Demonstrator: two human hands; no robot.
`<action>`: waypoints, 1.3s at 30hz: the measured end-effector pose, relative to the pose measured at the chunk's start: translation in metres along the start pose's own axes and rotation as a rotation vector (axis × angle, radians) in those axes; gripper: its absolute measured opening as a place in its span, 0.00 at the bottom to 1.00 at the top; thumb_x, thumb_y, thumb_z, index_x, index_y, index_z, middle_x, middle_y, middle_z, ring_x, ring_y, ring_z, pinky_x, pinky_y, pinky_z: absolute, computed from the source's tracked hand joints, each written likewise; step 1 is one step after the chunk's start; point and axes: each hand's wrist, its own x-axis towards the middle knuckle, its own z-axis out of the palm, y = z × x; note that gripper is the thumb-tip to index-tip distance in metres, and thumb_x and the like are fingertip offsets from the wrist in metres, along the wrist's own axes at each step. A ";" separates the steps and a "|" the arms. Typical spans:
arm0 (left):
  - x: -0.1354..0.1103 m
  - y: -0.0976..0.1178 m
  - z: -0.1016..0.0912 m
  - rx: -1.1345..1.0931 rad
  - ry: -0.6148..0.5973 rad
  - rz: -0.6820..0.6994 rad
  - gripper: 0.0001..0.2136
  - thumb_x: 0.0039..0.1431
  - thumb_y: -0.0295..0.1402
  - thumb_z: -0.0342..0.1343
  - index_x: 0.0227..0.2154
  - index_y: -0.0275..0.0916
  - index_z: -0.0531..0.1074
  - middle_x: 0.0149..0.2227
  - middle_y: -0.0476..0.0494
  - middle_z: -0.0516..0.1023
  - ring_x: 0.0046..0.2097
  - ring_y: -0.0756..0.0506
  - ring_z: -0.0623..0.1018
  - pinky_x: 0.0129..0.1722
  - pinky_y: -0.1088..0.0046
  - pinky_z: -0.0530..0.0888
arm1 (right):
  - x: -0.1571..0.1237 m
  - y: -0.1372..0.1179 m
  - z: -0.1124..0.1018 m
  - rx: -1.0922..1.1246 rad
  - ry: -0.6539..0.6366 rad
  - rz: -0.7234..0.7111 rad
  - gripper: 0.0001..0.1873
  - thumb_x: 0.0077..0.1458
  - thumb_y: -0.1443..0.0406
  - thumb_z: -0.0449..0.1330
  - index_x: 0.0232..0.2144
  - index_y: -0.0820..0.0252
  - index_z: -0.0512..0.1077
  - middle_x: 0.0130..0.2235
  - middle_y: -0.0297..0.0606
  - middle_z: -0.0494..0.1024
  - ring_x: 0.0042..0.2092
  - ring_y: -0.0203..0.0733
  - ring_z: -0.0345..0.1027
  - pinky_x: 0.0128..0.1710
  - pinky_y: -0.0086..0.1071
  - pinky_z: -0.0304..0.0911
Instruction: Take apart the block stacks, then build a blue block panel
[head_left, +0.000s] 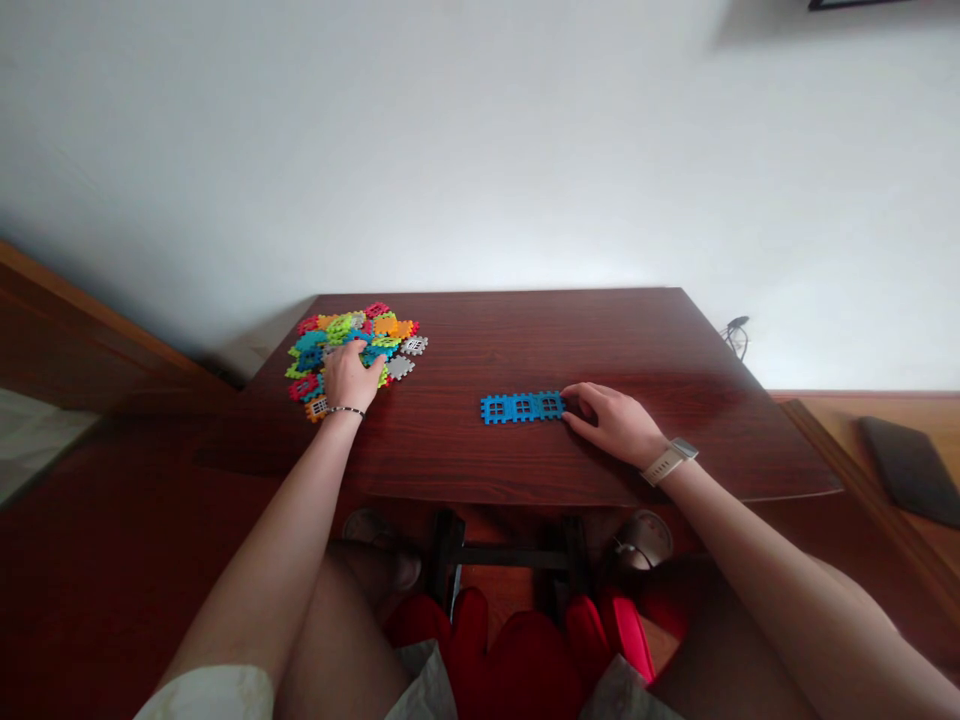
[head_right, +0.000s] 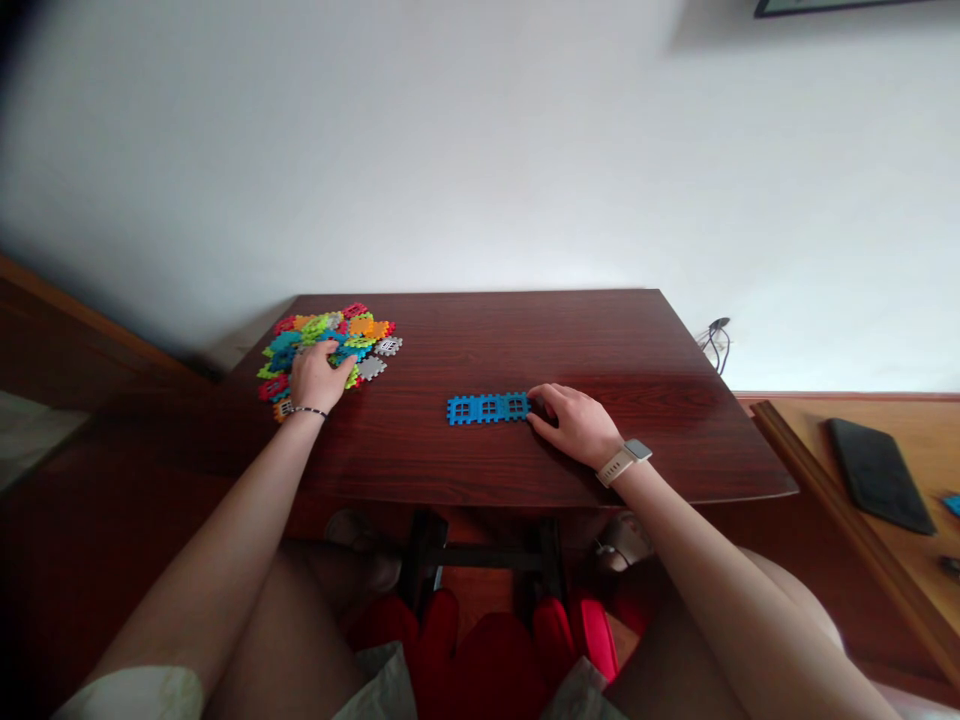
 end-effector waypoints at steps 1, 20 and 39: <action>0.000 0.001 0.000 -0.006 -0.007 -0.002 0.16 0.65 0.42 0.60 0.50 0.39 0.77 0.55 0.33 0.82 0.58 0.33 0.78 0.64 0.54 0.71 | 0.000 0.000 0.000 0.000 0.002 0.001 0.15 0.69 0.56 0.60 0.53 0.54 0.74 0.36 0.37 0.78 0.36 0.46 0.73 0.37 0.36 0.64; 0.003 -0.071 -0.028 0.102 -0.028 -0.309 0.21 0.67 0.46 0.57 0.56 0.42 0.79 0.61 0.24 0.76 0.65 0.20 0.72 0.62 0.32 0.67 | 0.000 -0.001 0.000 -0.012 -0.008 0.012 0.15 0.69 0.56 0.60 0.53 0.54 0.74 0.36 0.37 0.77 0.36 0.46 0.73 0.36 0.36 0.62; -0.003 -0.060 -0.039 0.112 -0.010 -0.171 0.22 0.70 0.40 0.59 0.63 0.37 0.76 0.63 0.29 0.78 0.63 0.29 0.77 0.64 0.49 0.73 | 0.001 0.001 0.003 -0.024 0.012 0.026 0.17 0.68 0.54 0.60 0.53 0.56 0.75 0.35 0.36 0.78 0.34 0.45 0.73 0.34 0.35 0.61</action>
